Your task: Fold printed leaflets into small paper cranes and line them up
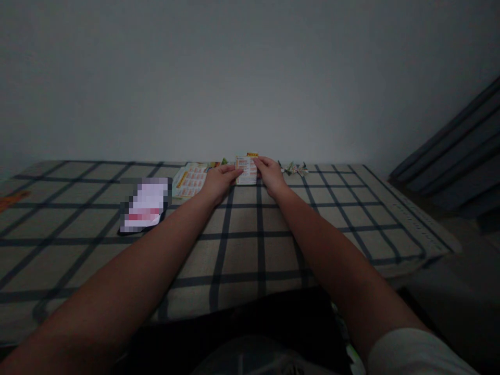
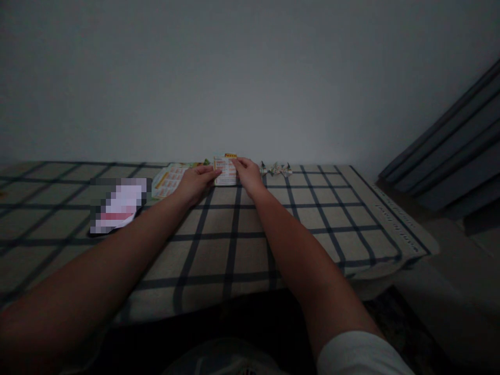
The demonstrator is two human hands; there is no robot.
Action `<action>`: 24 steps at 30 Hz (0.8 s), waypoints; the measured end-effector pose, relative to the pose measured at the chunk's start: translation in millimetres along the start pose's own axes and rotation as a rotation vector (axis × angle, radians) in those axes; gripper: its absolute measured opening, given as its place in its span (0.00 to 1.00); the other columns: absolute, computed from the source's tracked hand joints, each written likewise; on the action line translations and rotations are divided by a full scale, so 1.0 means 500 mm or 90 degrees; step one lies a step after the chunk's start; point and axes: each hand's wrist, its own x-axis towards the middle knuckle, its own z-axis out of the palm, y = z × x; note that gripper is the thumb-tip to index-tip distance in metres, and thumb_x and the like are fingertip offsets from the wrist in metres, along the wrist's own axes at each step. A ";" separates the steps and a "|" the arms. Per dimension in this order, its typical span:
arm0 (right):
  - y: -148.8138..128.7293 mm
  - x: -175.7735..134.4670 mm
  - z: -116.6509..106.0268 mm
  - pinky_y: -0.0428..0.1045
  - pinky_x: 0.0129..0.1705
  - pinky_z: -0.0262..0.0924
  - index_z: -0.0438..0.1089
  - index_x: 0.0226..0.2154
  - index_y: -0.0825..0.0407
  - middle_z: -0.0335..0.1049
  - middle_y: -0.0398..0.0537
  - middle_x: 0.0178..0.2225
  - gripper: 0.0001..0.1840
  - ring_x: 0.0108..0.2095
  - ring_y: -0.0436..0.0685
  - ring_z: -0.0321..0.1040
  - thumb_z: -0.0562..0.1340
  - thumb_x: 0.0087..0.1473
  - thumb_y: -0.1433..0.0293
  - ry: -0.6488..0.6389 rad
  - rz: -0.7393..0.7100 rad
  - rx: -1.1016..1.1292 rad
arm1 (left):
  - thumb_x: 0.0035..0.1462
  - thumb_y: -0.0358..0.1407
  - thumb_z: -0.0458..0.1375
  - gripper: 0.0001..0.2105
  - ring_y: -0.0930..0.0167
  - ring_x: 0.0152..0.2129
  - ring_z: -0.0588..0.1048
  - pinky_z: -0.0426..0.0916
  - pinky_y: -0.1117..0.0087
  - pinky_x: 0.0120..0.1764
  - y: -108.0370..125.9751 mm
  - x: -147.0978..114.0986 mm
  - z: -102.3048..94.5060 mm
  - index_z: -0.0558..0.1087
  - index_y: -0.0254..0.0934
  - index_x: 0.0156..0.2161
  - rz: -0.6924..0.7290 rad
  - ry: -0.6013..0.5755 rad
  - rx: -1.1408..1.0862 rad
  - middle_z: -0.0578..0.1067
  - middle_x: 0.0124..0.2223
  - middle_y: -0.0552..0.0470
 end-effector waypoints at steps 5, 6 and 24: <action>0.005 0.003 0.001 0.49 0.40 0.71 0.74 0.37 0.52 0.79 0.47 0.37 0.14 0.35 0.52 0.75 0.67 0.57 0.58 0.004 -0.002 -0.012 | 0.43 0.39 0.74 0.14 0.73 0.23 0.72 0.67 0.72 0.30 0.002 -0.001 0.000 0.81 0.33 0.34 0.024 0.001 0.043 0.79 0.29 0.50; 0.005 0.003 0.002 0.49 0.40 0.71 0.74 0.36 0.52 0.79 0.47 0.36 0.13 0.34 0.52 0.74 0.67 0.57 0.59 0.011 -0.002 -0.011 | 0.43 0.39 0.73 0.13 0.74 0.22 0.71 0.66 0.72 0.29 0.002 -0.001 0.000 0.80 0.33 0.33 0.023 0.004 0.048 0.78 0.28 0.51; -0.009 -0.002 0.004 0.45 0.33 0.67 0.72 0.35 0.51 0.76 0.43 0.34 0.10 0.32 0.50 0.72 0.67 0.57 0.62 0.020 0.011 0.046 | 0.47 0.48 0.71 0.19 0.63 0.34 0.79 0.75 0.62 0.42 -0.014 0.005 -0.008 0.83 0.34 0.38 0.086 -0.044 0.118 0.83 0.37 0.44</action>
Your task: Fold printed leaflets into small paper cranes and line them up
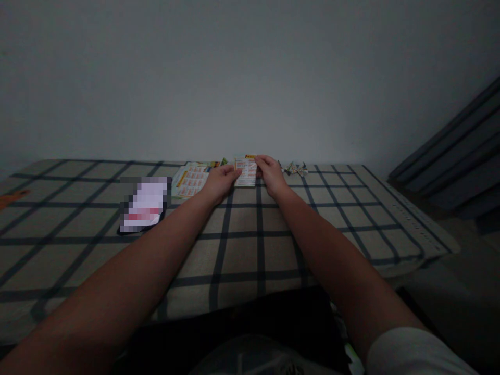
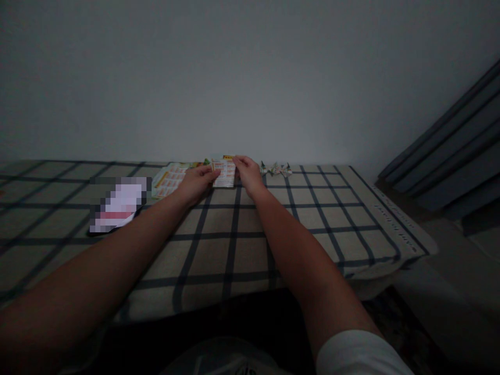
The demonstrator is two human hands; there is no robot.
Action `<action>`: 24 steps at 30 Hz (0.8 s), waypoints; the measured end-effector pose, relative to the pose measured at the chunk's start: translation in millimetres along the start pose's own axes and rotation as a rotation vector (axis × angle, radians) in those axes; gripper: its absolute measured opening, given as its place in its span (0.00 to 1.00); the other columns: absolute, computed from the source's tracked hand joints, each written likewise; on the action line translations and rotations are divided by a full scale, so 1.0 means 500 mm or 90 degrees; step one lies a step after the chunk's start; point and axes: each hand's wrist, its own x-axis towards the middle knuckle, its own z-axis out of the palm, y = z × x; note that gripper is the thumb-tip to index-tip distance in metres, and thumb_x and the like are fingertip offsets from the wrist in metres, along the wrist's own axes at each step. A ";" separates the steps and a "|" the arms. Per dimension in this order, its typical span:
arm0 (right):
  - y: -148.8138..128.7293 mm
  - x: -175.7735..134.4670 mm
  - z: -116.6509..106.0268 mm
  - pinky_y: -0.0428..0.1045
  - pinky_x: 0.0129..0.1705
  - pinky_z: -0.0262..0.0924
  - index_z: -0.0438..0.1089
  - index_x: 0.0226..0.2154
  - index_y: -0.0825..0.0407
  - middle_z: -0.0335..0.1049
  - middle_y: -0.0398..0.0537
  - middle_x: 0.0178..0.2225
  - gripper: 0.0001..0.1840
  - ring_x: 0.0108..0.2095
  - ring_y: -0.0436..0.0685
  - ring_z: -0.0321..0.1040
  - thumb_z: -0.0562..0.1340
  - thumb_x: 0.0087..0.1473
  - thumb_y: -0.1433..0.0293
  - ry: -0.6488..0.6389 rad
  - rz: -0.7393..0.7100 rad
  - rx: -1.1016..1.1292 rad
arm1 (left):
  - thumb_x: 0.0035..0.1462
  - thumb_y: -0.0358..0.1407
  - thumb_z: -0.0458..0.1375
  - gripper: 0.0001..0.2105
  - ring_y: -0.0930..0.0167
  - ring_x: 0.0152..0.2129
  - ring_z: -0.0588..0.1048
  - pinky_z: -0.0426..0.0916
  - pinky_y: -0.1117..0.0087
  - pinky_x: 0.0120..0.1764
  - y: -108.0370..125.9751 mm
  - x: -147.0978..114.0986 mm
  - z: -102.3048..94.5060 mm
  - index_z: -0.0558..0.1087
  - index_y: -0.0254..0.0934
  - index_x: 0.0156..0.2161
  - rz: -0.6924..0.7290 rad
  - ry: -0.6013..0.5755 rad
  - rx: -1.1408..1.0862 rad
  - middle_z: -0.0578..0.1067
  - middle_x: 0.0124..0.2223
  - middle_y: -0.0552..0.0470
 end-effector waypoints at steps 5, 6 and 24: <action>0.010 0.008 -0.007 0.45 0.32 0.65 0.69 0.30 0.51 0.71 0.40 0.28 0.13 0.27 0.49 0.68 0.66 0.58 0.60 0.013 -0.027 -0.050 | 0.47 0.47 0.72 0.17 0.61 0.36 0.80 0.76 0.61 0.41 -0.009 0.003 -0.003 0.83 0.35 0.36 -0.001 0.012 0.025 0.83 0.34 0.45; 0.012 0.009 -0.007 0.45 0.32 0.65 0.67 0.29 0.50 0.69 0.39 0.27 0.14 0.27 0.48 0.67 0.65 0.58 0.58 0.016 -0.034 -0.056 | 0.47 0.46 0.72 0.17 0.61 0.35 0.80 0.76 0.61 0.41 -0.010 0.003 -0.003 0.83 0.35 0.36 0.001 0.013 0.029 0.83 0.34 0.45; 0.003 -0.002 0.003 0.44 0.31 0.68 0.73 0.33 0.52 0.77 0.43 0.32 0.06 0.29 0.49 0.72 0.68 0.58 0.66 -0.046 0.030 -0.067 | 0.52 0.51 0.65 0.19 0.63 0.32 0.77 0.71 0.65 0.38 0.011 0.003 -0.013 0.82 0.34 0.38 0.089 0.071 0.172 0.83 0.36 0.46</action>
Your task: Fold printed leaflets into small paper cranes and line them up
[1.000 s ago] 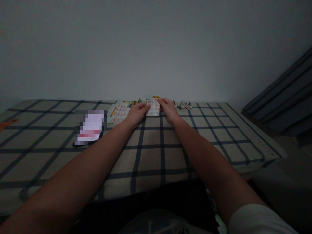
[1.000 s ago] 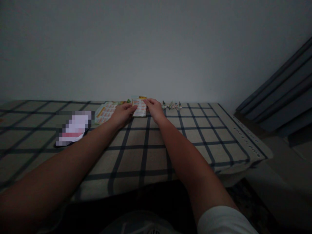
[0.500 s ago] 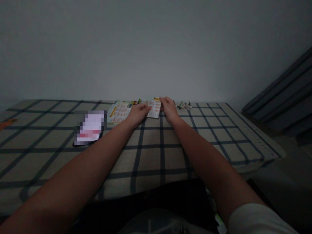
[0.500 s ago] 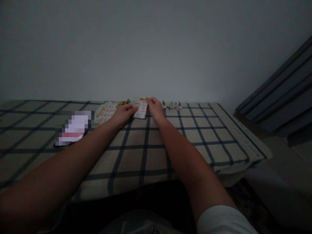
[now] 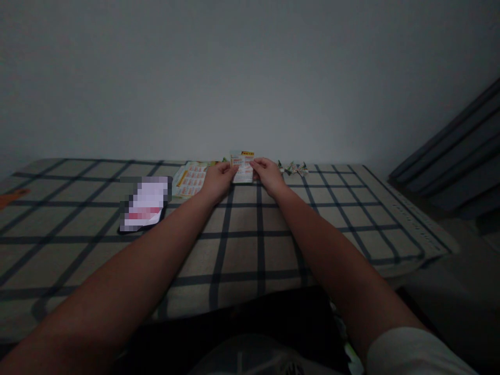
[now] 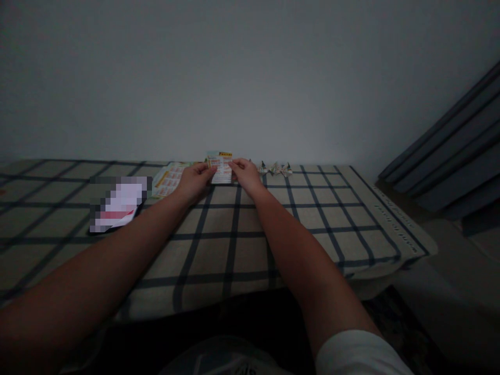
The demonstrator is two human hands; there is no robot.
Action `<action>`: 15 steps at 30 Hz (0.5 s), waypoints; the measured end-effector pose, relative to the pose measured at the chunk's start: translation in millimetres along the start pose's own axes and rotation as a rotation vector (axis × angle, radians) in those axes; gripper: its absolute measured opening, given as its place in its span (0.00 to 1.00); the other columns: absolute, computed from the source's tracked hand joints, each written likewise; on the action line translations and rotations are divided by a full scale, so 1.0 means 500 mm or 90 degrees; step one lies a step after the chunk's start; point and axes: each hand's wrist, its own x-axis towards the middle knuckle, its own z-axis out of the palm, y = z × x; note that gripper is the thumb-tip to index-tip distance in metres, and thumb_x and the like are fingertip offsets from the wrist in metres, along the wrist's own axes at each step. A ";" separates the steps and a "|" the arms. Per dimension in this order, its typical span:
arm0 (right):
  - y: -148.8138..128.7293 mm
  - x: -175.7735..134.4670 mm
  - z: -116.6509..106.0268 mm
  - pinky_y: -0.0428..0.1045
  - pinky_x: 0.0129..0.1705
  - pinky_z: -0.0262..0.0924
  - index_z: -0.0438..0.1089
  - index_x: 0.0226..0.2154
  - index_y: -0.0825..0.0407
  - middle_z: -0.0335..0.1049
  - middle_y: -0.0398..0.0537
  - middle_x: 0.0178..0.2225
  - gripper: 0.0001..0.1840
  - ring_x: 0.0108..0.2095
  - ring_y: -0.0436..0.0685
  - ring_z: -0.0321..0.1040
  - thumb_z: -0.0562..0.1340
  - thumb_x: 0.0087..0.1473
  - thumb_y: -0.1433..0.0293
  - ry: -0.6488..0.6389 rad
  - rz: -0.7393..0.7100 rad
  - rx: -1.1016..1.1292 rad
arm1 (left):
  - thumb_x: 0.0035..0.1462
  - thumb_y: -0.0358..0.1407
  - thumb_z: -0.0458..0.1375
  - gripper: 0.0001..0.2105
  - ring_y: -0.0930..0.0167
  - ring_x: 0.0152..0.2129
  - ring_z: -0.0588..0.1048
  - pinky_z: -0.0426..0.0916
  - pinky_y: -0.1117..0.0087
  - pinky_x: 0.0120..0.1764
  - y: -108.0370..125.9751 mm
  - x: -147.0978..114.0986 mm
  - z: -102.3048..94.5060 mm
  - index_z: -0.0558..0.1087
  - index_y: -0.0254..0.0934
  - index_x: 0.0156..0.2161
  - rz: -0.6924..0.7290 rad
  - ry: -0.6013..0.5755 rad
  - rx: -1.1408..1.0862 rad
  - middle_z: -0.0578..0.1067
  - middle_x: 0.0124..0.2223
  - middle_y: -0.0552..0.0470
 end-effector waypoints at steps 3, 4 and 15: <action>-0.003 0.000 0.000 0.44 0.31 0.68 0.73 0.31 0.52 0.75 0.41 0.29 0.07 0.28 0.48 0.71 0.68 0.58 0.66 0.015 -0.025 -0.026 | 0.53 0.49 0.65 0.18 0.63 0.33 0.78 0.72 0.65 0.39 0.004 -0.003 0.003 0.82 0.34 0.37 0.010 0.004 -0.003 0.82 0.35 0.46; -0.003 -0.001 0.000 0.44 0.31 0.68 0.73 0.32 0.52 0.75 0.41 0.29 0.08 0.28 0.48 0.70 0.68 0.58 0.65 0.015 -0.029 -0.031 | 0.53 0.49 0.65 0.18 0.63 0.33 0.78 0.72 0.66 0.39 0.005 -0.004 0.004 0.82 0.34 0.37 0.008 0.010 -0.002 0.82 0.35 0.47; 0.003 0.003 -0.003 0.43 0.29 0.64 0.75 0.33 0.52 0.74 0.40 0.27 0.02 0.25 0.47 0.67 0.67 0.57 0.70 -0.012 -0.033 -0.055 | 0.53 0.49 0.64 0.18 0.64 0.33 0.78 0.72 0.67 0.37 0.001 0.004 0.002 0.81 0.35 0.38 0.013 0.040 -0.009 0.82 0.35 0.47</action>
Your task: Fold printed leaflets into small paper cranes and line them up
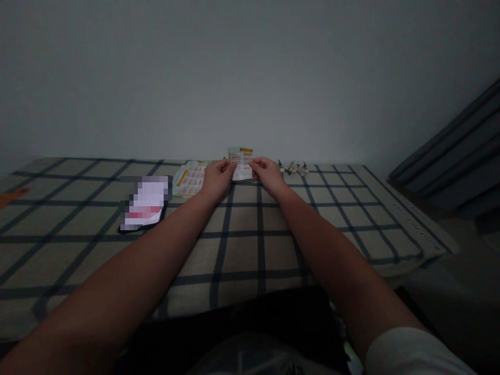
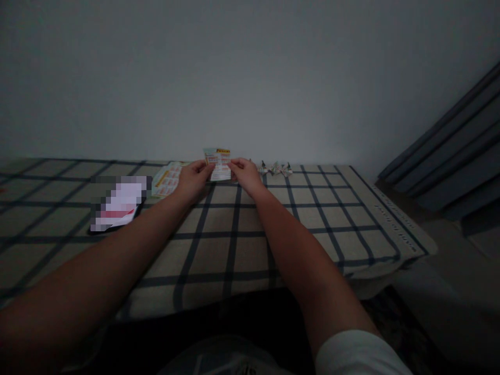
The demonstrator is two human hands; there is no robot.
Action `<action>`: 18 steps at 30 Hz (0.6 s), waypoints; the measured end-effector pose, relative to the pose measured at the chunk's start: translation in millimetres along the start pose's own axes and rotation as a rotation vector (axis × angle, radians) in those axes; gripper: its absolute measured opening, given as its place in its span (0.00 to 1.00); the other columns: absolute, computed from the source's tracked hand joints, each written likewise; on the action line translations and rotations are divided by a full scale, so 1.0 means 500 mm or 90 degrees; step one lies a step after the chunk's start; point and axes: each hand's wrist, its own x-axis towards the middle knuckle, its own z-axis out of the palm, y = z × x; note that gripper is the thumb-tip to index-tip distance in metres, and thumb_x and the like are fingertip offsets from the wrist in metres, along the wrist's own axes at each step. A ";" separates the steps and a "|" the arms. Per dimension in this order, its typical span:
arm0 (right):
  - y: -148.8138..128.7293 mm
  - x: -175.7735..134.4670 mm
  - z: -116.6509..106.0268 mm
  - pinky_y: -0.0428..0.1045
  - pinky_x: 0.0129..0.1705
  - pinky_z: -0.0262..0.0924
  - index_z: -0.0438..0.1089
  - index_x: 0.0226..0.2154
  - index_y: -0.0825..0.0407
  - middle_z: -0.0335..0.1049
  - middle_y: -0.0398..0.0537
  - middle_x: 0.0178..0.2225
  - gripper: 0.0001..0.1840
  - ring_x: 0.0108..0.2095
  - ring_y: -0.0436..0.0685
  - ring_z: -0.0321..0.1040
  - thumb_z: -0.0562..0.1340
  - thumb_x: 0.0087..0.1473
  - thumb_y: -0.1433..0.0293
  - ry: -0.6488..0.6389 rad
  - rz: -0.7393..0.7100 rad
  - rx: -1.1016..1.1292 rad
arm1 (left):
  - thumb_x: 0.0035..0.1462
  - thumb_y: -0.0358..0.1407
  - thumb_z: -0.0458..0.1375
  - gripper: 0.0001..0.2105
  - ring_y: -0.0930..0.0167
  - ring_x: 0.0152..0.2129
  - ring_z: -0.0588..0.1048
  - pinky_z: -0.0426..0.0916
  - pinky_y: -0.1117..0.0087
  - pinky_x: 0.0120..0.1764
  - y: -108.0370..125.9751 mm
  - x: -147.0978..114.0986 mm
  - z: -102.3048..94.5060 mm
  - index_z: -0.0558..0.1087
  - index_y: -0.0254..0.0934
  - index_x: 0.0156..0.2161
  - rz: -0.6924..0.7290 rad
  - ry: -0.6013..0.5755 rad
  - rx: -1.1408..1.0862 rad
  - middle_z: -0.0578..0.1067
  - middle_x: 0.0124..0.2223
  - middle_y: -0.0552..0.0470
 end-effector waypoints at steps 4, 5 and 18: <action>-0.009 -0.001 0.004 0.43 0.30 0.65 0.75 0.33 0.52 0.75 0.41 0.29 0.01 0.25 0.46 0.67 0.66 0.58 0.72 0.028 -0.002 -0.004 | 0.52 0.50 0.65 0.19 0.63 0.36 0.79 0.74 0.66 0.41 0.009 -0.004 0.002 0.81 0.35 0.40 -0.017 -0.024 -0.053 0.83 0.38 0.47; -0.013 -0.003 0.003 0.43 0.30 0.66 0.76 0.34 0.52 0.76 0.41 0.30 0.01 0.26 0.46 0.68 0.66 0.58 0.72 0.025 0.009 0.001 | 0.52 0.49 0.66 0.19 0.63 0.37 0.80 0.74 0.65 0.42 0.013 -0.005 0.002 0.81 0.35 0.40 -0.021 -0.026 -0.061 0.83 0.38 0.47; -0.023 -0.038 -0.039 0.45 0.31 0.73 0.77 0.30 0.54 0.77 0.46 0.32 0.04 0.29 0.49 0.71 0.69 0.55 0.71 -0.054 0.053 -0.016 | 0.51 0.48 0.69 0.17 0.64 0.33 0.79 0.75 0.64 0.40 0.011 -0.012 0.009 0.82 0.35 0.37 -0.052 -0.083 -0.130 0.83 0.36 0.46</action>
